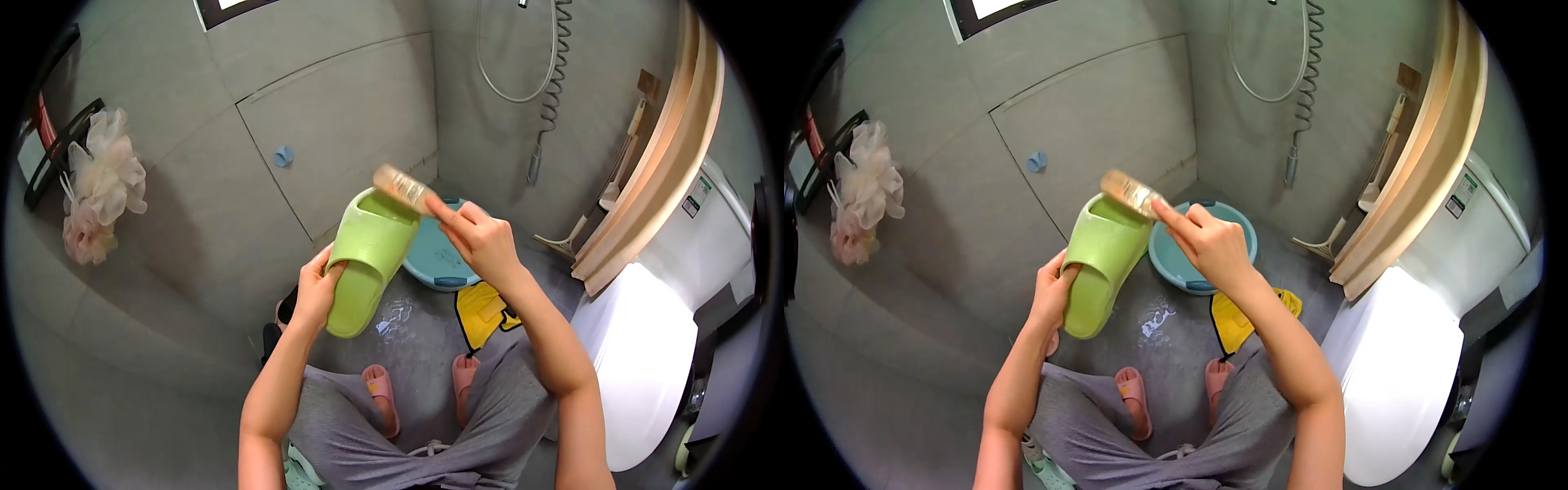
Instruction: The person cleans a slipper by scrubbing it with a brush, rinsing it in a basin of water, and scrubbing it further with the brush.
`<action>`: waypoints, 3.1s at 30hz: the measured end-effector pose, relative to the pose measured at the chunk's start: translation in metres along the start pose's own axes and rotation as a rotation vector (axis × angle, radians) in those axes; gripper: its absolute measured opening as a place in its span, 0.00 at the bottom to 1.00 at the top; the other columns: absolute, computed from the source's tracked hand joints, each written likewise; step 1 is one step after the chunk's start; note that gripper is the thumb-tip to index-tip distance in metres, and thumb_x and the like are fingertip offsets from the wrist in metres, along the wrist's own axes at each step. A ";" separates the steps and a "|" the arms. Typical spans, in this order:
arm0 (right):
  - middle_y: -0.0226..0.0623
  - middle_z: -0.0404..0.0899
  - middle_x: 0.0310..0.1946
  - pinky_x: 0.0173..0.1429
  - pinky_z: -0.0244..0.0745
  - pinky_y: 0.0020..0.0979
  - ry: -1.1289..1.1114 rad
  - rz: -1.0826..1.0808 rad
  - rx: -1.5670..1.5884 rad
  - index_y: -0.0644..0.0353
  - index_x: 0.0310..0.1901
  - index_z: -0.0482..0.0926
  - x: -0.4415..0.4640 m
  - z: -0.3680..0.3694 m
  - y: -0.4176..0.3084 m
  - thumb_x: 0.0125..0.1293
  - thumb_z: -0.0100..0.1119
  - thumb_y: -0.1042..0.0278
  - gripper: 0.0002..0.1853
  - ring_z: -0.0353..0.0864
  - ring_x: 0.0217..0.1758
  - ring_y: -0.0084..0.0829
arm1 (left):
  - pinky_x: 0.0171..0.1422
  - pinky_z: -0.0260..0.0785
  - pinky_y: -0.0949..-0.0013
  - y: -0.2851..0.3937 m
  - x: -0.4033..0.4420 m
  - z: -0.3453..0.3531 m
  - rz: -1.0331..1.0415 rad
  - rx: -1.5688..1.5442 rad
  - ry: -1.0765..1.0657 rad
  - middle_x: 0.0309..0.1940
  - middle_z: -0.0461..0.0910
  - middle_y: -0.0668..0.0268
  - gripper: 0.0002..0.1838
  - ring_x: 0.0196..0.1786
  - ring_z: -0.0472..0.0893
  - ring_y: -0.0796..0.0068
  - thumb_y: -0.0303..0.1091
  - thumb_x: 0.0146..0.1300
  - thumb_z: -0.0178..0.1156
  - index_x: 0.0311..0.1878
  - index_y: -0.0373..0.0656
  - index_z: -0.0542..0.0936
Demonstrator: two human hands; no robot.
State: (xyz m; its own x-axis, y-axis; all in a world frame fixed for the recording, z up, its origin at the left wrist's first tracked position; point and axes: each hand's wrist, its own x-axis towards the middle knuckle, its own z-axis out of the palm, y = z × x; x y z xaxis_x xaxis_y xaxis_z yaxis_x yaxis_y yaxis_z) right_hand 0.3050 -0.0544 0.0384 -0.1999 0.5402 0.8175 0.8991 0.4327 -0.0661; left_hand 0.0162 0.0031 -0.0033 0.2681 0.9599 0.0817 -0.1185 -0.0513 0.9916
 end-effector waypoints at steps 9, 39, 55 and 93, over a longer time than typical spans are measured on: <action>0.18 0.71 0.28 0.42 0.65 0.29 -0.208 -0.301 -0.265 0.23 0.57 0.83 0.000 -0.016 0.025 0.62 0.63 0.68 0.25 0.73 0.34 0.22 | 0.64 0.72 0.67 0.004 0.011 -0.032 0.141 0.583 -0.107 0.58 0.84 0.59 0.22 0.57 0.83 0.69 0.25 0.69 0.57 0.66 0.40 0.77; 0.19 0.71 0.27 0.40 0.65 0.29 -0.186 -0.274 -0.285 0.27 0.52 0.87 -0.009 -0.005 0.025 0.58 0.61 0.67 0.22 0.73 0.35 0.23 | 0.63 0.72 0.62 0.001 0.013 -0.042 0.132 0.825 -0.175 0.54 0.84 0.55 0.24 0.57 0.84 0.55 0.26 0.63 0.58 0.64 0.49 0.80; 0.17 0.74 0.29 0.42 0.65 0.28 -0.333 -0.303 -0.107 0.24 0.54 0.85 -0.019 0.001 0.025 0.58 0.61 0.68 0.24 0.72 0.35 0.23 | 0.63 0.72 0.62 0.008 0.014 -0.042 0.161 0.823 -0.141 0.53 0.85 0.56 0.25 0.56 0.84 0.57 0.25 0.63 0.57 0.64 0.50 0.80; 0.39 0.73 0.27 0.27 0.76 0.43 -0.113 0.188 0.244 0.36 0.75 0.66 -0.015 0.029 -0.043 0.69 0.60 0.69 0.33 0.79 0.23 0.45 | 0.64 0.71 0.60 -0.015 0.011 0.029 0.321 0.496 0.040 0.54 0.80 0.51 0.27 0.59 0.80 0.53 0.18 0.60 0.57 0.64 0.38 0.67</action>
State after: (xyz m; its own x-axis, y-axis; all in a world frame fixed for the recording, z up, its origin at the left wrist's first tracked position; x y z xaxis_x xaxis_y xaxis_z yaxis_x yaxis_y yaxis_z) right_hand 0.2576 -0.0598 0.0125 -0.0934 0.6978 0.7102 0.8075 0.4703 -0.3560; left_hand 0.0491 0.0068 -0.0140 0.2551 0.8844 0.3908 0.2760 -0.4540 0.8472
